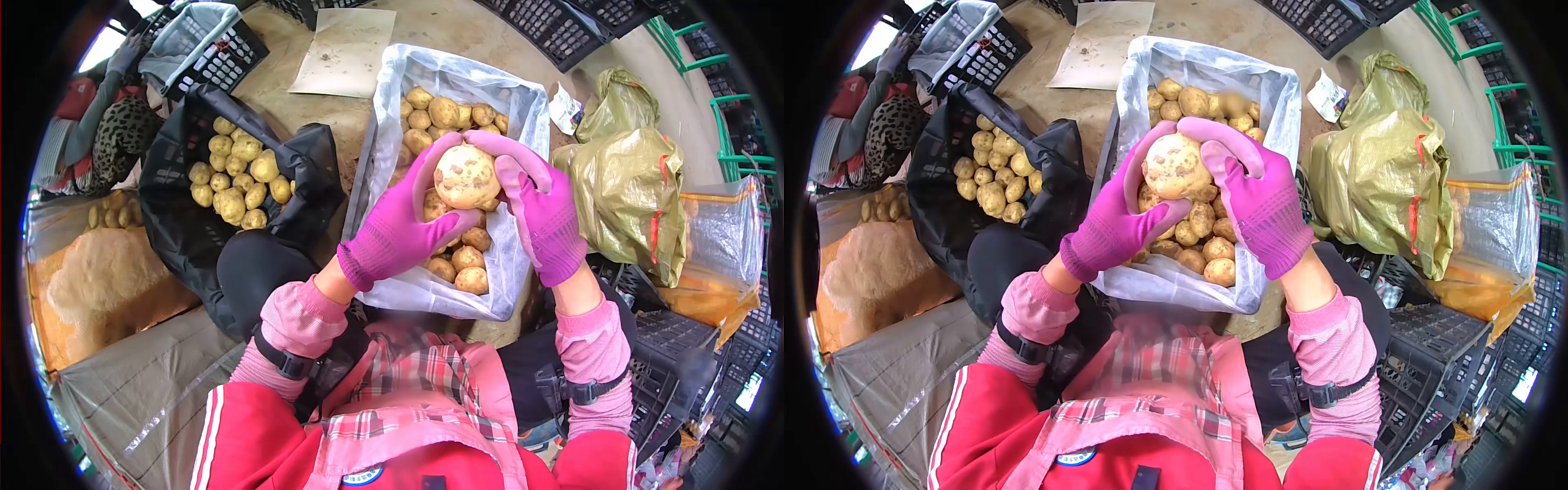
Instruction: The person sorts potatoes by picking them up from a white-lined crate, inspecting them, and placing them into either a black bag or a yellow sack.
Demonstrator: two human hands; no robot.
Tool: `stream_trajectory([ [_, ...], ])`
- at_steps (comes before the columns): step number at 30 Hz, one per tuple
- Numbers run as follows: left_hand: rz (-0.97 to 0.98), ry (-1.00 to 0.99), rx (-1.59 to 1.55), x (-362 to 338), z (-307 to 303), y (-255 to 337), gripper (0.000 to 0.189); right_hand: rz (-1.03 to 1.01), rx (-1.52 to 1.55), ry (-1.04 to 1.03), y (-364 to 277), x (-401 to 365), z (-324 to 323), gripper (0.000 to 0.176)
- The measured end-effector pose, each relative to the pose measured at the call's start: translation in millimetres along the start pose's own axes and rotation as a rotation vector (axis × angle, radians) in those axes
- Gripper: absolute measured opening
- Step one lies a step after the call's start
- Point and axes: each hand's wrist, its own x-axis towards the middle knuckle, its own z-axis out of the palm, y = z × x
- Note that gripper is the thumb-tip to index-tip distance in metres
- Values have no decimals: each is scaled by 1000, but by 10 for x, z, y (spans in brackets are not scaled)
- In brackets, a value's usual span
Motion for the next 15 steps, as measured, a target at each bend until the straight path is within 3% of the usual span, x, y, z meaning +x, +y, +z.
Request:
stream_trajectory([
  [3, 43, 30, 230, 0, -10, 31, 84, -292, -74, 24, 176, 5, 114, 57],
  [6, -25, 3, 8, -35, -3, -86, 83, -147, 81, -31, 139, -9, 127, 49],
  [7, -70, 15, -106, -27, 24, -153, 70, -197, 71, -1, 195, 6, 114, 45],
  [8, -131, 22, -176, 32, 37, 135, 58, -180, -14, 30, 238, 24, 102, 44],
  [9, -33, 57, -58, 37, 20, -77, 52, -232, 23, 48, 223, 23, 101, 43],
  [10, -146, 76, -276, 19, 84, -35, 49, -252, 96, 5, 298, 46, 119, 43],
  [13, -55, 136, 13, 22, 106, -134, 48, -233, 32, 70, 271, 30, 174, 51],
  [15, -119, 165, -123, 8, 157, -165, 49, -257, 24, 84, 313, 11, 182, 51],
])
